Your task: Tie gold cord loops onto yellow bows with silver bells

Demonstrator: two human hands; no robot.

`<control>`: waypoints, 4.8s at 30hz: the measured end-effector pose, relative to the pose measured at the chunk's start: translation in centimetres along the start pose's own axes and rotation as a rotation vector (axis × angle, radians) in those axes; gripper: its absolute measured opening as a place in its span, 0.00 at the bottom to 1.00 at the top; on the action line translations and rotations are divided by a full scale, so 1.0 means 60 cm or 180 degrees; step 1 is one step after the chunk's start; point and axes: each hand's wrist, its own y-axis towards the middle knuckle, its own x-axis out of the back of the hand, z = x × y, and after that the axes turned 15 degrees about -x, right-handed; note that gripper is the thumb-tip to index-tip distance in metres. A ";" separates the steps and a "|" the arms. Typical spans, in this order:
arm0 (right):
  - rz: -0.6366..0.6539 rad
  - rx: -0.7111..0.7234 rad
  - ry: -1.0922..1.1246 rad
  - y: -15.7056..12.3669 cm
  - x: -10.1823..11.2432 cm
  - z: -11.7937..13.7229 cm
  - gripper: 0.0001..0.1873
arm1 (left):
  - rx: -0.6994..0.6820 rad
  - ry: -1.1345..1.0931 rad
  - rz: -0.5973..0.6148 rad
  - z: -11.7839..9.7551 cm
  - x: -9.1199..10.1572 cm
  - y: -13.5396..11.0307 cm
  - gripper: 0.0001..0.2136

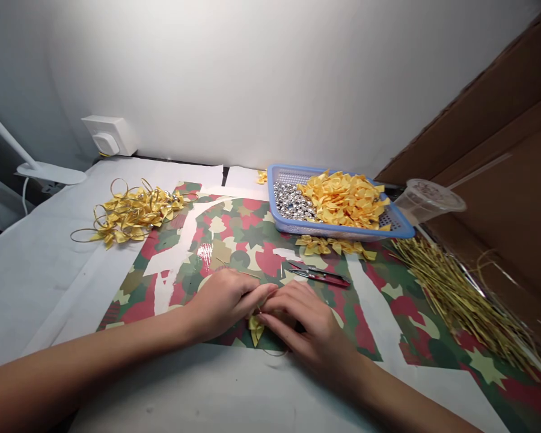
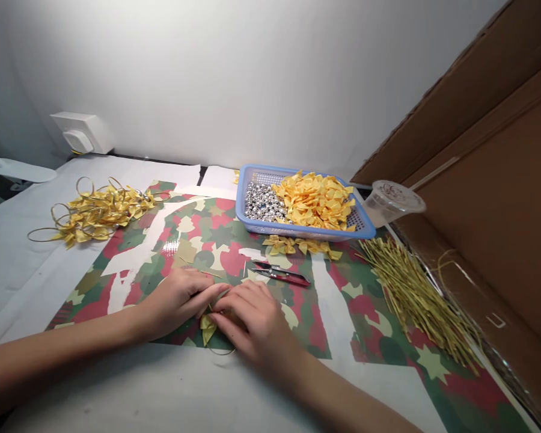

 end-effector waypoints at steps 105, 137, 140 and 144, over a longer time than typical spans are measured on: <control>0.0018 -0.0304 0.0367 -0.017 0.002 0.007 0.07 | -0.0433 -0.0423 -0.0049 -0.005 0.011 -0.015 0.16; 0.0169 -0.0783 0.0811 -0.009 0.023 -0.005 0.06 | -0.0830 0.0150 -0.0254 -0.009 0.004 -0.019 0.06; 0.0213 -0.0725 0.0788 -0.009 0.023 -0.004 0.06 | -0.0867 0.0113 -0.0260 -0.008 0.004 -0.019 0.06; 0.0095 -0.0820 0.0816 -0.008 0.028 -0.003 0.08 | -0.0811 -0.0057 -0.0187 -0.007 0.004 -0.019 0.05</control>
